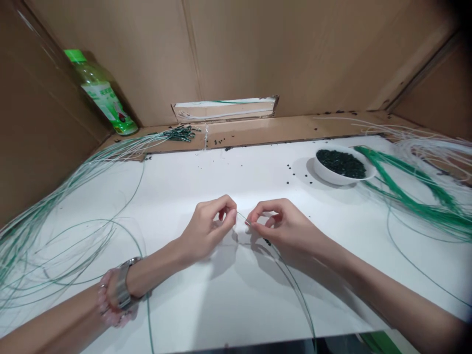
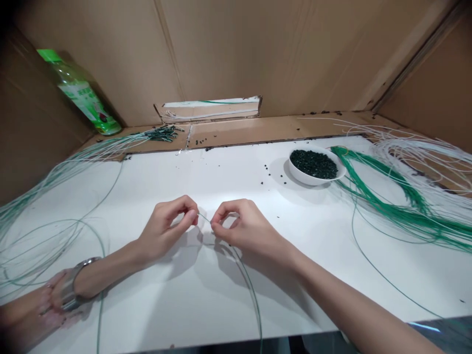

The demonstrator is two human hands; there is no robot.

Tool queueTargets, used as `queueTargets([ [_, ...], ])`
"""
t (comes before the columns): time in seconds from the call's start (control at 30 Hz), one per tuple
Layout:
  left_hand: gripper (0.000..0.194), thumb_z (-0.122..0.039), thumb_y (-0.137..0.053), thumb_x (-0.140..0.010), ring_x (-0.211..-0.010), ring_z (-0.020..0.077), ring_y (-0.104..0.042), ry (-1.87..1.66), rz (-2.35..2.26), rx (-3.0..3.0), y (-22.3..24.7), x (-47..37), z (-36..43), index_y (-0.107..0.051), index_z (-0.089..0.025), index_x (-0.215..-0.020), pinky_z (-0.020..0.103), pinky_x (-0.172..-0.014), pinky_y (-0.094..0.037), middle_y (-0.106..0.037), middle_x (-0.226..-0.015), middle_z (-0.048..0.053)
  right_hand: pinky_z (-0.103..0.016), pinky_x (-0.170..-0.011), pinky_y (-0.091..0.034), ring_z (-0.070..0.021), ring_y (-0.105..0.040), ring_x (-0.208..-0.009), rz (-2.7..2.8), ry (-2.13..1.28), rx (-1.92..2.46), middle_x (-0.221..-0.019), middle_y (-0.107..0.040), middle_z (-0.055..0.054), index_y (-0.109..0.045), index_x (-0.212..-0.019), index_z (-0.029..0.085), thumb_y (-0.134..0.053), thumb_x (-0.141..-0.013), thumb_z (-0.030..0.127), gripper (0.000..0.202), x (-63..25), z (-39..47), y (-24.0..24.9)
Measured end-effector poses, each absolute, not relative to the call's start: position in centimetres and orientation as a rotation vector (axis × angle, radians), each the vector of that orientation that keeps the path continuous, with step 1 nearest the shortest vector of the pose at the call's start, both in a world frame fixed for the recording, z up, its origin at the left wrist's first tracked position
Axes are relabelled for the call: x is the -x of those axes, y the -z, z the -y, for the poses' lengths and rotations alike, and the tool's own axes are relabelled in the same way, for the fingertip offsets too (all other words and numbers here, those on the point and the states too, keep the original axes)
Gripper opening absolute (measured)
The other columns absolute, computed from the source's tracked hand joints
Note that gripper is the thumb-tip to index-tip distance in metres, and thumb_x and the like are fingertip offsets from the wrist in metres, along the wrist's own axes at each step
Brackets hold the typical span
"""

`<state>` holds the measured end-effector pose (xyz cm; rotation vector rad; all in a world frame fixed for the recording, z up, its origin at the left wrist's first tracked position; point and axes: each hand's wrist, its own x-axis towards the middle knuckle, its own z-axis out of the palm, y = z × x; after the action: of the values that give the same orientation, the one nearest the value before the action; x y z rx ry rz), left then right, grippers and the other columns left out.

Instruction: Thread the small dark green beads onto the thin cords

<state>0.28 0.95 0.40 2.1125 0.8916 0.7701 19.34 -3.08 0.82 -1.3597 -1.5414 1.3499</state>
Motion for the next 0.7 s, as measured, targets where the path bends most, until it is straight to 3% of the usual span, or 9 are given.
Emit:
queueTargets([
  [0.1,0.020,-0.025,-0.041,-0.091,-0.056,0.0098,-0.047,-0.756,-0.833,-2.164,-1.0,-1.1,-1.0,-0.051,-0.017,-0.075,0.022,-0.055,-0.037,-0.053,-0.063,-0.001,-0.019,-0.057,-0.047,-0.0083,-0.058,-0.064,1.577,-1.239,1.294,-0.084,-0.067,-0.003,-0.067,-0.082,0.016,-0.061,-0.079,0.030,0.016,-19.6,2.7,-1.3],
  [0.17,0.020,-0.025,-0.041,-0.091,-0.055,0.0093,-0.046,-0.776,-0.803,-2.192,-1.4,-2.1,-1.3,-0.051,-0.017,-0.075,0.021,-0.055,-0.037,-0.053,-0.061,-0.002,-0.020,-0.061,-0.048,-0.0103,-0.060,-0.069,1.524,-1.210,1.238,-0.081,-0.067,-0.004,-0.067,-0.081,0.015,-0.061,-0.079,0.029,0.016,-19.8,2.4,-1.5],
  [0.4,0.018,-0.024,-0.041,-0.090,-0.055,0.0097,-0.047,-0.823,-0.666,-2.302,-3.2,-6.8,-4.0,-0.049,-0.017,-0.075,0.021,-0.056,-0.037,-0.053,-0.062,-0.002,-0.023,-0.064,-0.050,-0.0119,-0.059,-0.069,1.421,-0.943,1.180,-0.071,-0.065,-0.003,-0.066,-0.071,0.014,-0.064,-0.076,0.029,0.016,-23.0,1.5,-2.3],
  [0.7,0.022,-0.028,-0.040,-0.088,-0.059,0.0096,-0.046,-0.487,-0.402,-2.460,-4.3,-12.7,-9.7,-0.052,-0.016,-0.074,0.021,-0.059,-0.036,-0.054,-0.066,-0.001,-0.023,-0.060,-0.045,-0.0122,-0.055,-0.065,1.381,-0.648,1.350,-0.068,-0.063,-0.004,-0.065,-0.068,0.013,-0.061,-0.072,0.026,0.014,-29.0,0.1,-3.5],
])
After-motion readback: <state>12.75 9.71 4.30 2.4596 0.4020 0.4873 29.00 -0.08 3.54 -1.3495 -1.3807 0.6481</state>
